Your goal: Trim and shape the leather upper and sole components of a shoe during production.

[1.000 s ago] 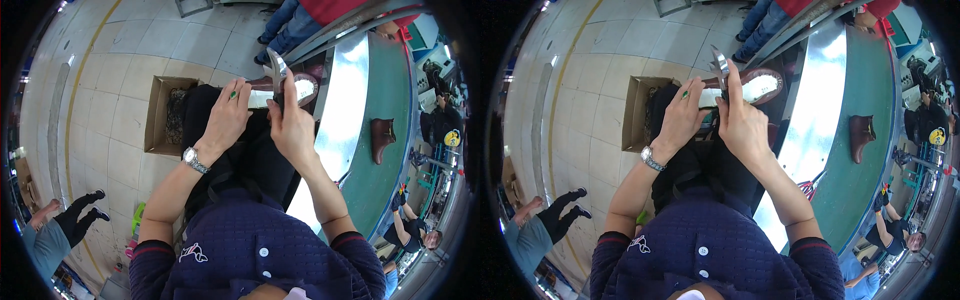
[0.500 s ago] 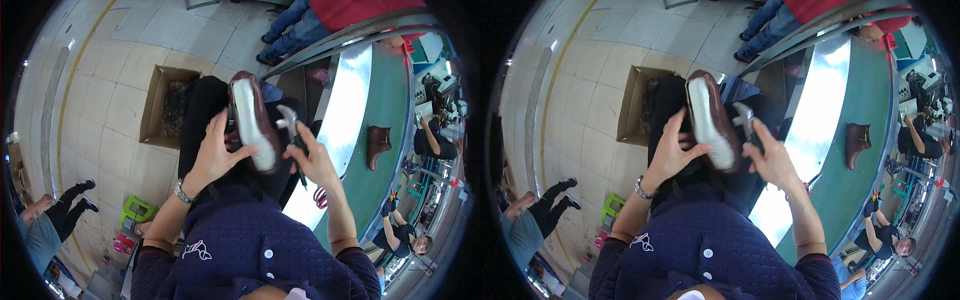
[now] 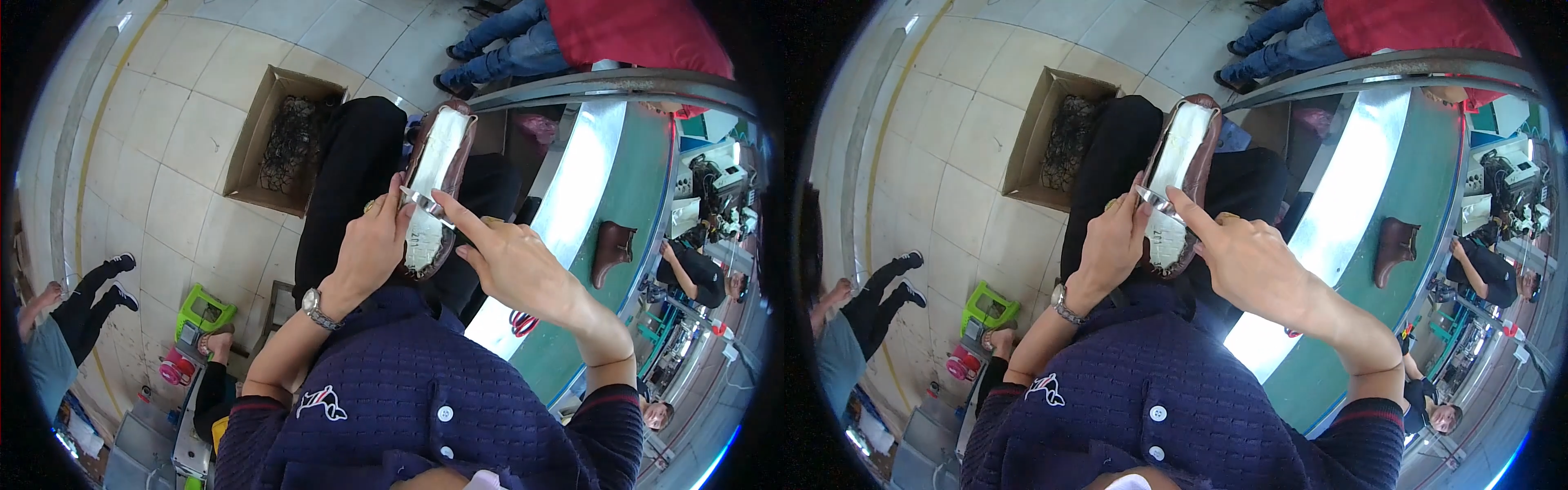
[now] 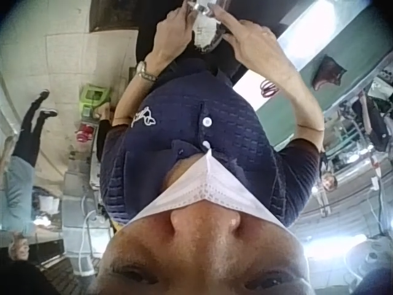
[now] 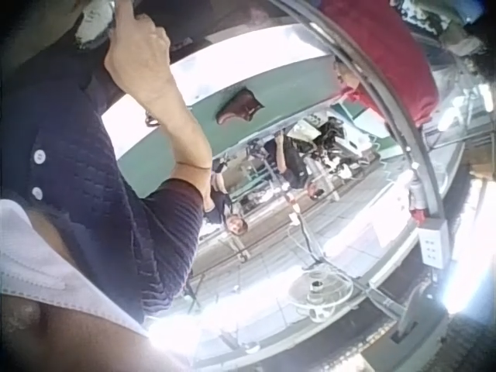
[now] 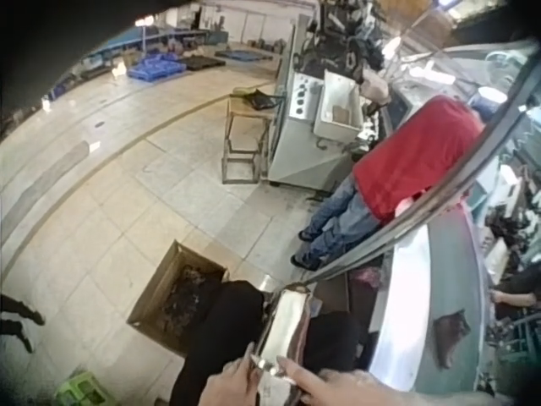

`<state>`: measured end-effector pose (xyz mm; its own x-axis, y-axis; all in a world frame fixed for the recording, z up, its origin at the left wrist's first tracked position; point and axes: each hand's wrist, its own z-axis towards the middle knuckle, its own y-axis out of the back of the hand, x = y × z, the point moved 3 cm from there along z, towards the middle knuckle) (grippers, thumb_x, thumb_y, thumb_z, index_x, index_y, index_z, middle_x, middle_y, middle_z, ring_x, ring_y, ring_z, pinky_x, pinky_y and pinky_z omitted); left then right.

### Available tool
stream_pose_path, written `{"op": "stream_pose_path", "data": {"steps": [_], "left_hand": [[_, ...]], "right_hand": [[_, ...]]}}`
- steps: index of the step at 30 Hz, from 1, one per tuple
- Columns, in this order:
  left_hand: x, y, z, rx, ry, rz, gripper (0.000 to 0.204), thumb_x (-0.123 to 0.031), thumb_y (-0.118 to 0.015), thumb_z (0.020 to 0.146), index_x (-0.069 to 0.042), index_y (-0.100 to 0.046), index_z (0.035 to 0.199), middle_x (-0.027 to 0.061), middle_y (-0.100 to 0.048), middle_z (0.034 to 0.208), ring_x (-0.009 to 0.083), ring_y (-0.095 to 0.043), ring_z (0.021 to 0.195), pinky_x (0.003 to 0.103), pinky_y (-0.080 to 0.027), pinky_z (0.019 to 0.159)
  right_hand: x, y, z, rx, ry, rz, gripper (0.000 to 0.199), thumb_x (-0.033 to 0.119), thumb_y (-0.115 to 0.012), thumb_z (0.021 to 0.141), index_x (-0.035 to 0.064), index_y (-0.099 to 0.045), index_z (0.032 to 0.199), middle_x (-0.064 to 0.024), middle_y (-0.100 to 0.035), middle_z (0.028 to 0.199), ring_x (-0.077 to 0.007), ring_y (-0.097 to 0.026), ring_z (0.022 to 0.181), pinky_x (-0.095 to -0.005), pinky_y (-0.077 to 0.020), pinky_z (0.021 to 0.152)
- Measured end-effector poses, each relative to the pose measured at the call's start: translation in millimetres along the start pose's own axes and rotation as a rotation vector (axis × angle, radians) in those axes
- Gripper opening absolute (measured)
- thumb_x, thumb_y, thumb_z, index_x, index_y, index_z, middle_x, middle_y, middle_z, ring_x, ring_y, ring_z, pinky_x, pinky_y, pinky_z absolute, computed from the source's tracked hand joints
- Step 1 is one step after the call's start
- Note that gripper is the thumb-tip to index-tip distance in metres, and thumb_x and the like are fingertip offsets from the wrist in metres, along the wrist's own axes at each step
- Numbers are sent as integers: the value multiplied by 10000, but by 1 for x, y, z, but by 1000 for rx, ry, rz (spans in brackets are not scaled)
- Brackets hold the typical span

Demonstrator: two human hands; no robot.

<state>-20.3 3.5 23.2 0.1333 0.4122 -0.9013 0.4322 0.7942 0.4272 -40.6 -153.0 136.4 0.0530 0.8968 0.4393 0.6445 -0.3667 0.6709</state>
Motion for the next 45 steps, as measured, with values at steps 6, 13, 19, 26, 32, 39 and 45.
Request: {"op": "stream_pose_path", "data": {"steps": [6,13,19,26,32,39,45], "left_hand": [[9,2,11,292,306,-311,599,-207,-534,976,-74,-273,1499,236,-630,1082,295,-660,911,317,-498,827],[17,-30,49,439,509,-1596,735,-379,-544,972,-217,-120,1550,2,-268,1543,163,-372,1330,321,-322,1087],[8,-29,55,388,502,-1409,735,-282,-571,965,-188,-132,1547,42,-316,1509,166,-400,1300,300,-334,1070],[10,-25,53,315,418,-1198,725,-247,-558,973,-147,-123,1545,73,-356,1474,163,-434,1256,298,-363,1043],[4,-25,65,447,426,-1123,728,-272,-538,983,-163,-94,1550,65,-392,1439,155,-451,1232,298,-371,1034],[8,-1,65,450,314,-1125,714,-213,-570,954,-136,-159,1533,45,-396,1434,134,-452,1217,284,-393,1005],[13,-14,62,554,157,-1149,837,-186,-624,862,-180,-144,1548,35,-298,1512,160,-380,1279,309,-352,1054]], "right_hand": [[-22,-29,0,-123,45,65,704,89,-569,911,226,-218,1506,-247,-636,842,-383,-654,656,-431,-540,554],[-30,-44,-4,-172,3,104,686,28,-619,863,199,-335,1464,-222,-665,908,-390,-660,726,-442,-527,602],[-29,-40,-7,-256,74,113,680,82,-567,904,220,-253,1491,-229,-644,770,-341,-649,571,-412,-529,493],[-12,51,1,99,42,61,681,62,-628,877,141,-315,1476,-180,-691,833,-376,-679,744,-383,-552,660],[-51,48,55,-83,-31,-446,673,127,-618,887,258,-323,1478,-174,-677,817,-360,-674,758,-439,-530,638],[-29,47,43,-461,348,-298,662,179,-591,914,254,-283,1495,-187,-631,705,-353,-626,602,-448,-477,544],[-22,50,37,-292,214,-487,682,126,-585,891,179,-287,1502,-215,-626,679,-369,-632,621,-461,-478,610]]}}
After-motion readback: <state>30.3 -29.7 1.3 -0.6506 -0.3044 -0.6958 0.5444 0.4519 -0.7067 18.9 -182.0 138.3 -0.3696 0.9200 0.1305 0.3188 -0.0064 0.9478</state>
